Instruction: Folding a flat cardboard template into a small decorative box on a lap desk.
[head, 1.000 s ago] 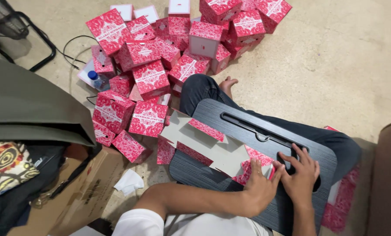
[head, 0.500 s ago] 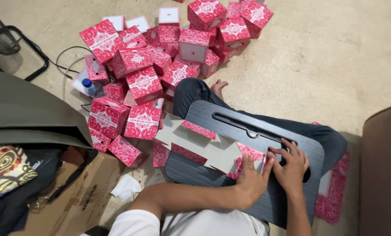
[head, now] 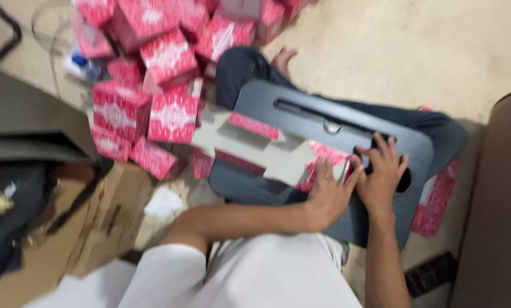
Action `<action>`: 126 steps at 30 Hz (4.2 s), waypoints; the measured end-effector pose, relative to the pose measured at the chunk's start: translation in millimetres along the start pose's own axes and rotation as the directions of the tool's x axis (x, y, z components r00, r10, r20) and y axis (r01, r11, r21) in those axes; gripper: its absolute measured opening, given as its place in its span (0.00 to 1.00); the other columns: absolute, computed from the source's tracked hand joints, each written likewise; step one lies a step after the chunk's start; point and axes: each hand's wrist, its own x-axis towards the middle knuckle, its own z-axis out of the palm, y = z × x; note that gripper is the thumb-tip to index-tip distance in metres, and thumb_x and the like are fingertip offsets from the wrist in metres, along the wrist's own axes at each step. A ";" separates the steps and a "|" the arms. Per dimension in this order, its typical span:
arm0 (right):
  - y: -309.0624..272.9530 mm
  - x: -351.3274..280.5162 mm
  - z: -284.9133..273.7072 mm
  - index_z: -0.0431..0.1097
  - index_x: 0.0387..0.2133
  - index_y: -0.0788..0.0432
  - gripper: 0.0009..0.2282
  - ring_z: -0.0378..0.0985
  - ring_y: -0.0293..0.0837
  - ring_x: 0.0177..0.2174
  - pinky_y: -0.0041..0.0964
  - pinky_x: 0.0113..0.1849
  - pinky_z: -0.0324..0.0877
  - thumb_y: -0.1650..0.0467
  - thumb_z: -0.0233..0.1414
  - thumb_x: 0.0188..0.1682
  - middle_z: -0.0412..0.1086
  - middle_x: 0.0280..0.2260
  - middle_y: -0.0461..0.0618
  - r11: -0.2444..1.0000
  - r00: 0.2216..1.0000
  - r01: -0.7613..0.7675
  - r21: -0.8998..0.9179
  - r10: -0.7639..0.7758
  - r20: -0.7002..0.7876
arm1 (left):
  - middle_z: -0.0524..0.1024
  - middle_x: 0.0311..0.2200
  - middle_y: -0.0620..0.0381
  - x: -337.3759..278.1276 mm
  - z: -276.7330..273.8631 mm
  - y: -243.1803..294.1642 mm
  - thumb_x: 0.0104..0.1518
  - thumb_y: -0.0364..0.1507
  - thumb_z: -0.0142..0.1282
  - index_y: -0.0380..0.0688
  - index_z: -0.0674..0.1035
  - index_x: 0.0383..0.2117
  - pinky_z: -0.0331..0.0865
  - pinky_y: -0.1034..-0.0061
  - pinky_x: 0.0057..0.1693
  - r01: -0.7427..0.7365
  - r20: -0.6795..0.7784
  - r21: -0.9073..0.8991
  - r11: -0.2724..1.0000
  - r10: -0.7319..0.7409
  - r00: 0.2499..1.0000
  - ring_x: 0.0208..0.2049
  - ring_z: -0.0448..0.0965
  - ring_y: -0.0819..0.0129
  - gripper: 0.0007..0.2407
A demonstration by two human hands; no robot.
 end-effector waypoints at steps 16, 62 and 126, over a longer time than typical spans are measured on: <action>3.7 9.0 -22.5 0.72 0.36 0.48 0.12 0.69 0.59 0.60 0.76 0.63 0.33 0.60 0.65 0.47 0.72 0.52 0.45 0.977 0.999 0.039 0.208 -0.032 -0.035 | 0.83 0.30 0.61 -106.9 -142.2 -145.0 0.59 0.38 0.59 0.56 0.83 0.39 0.77 0.73 0.33 -0.149 -0.339 -0.702 0.696 -0.142 0.930 0.28 0.86 0.62 0.07; -101.3 -12.4 -39.4 0.71 0.34 0.63 0.03 0.76 0.58 0.45 0.50 0.48 0.69 0.77 0.58 0.51 0.73 0.45 0.59 0.904 0.897 0.068 0.421 0.129 -0.422 | 0.71 0.05 0.47 -17.5 -44.1 -135.5 0.59 0.26 0.58 0.38 0.74 0.28 0.68 0.81 0.16 -0.036 0.004 -0.997 -0.066 -0.516 0.857 0.07 0.75 0.64 0.06; -137.2 -7.8 -68.5 0.79 0.35 0.64 0.05 0.67 0.43 0.22 0.37 0.28 0.66 0.77 0.63 0.47 0.73 0.27 0.54 0.849 0.949 0.067 0.525 0.108 -0.295 | 0.68 0.51 0.47 -42.3 -111.6 -143.2 0.57 0.32 0.64 0.42 0.73 0.41 0.57 0.43 0.64 -0.345 -0.677 -0.651 0.677 -0.311 0.667 0.59 0.64 0.35 0.13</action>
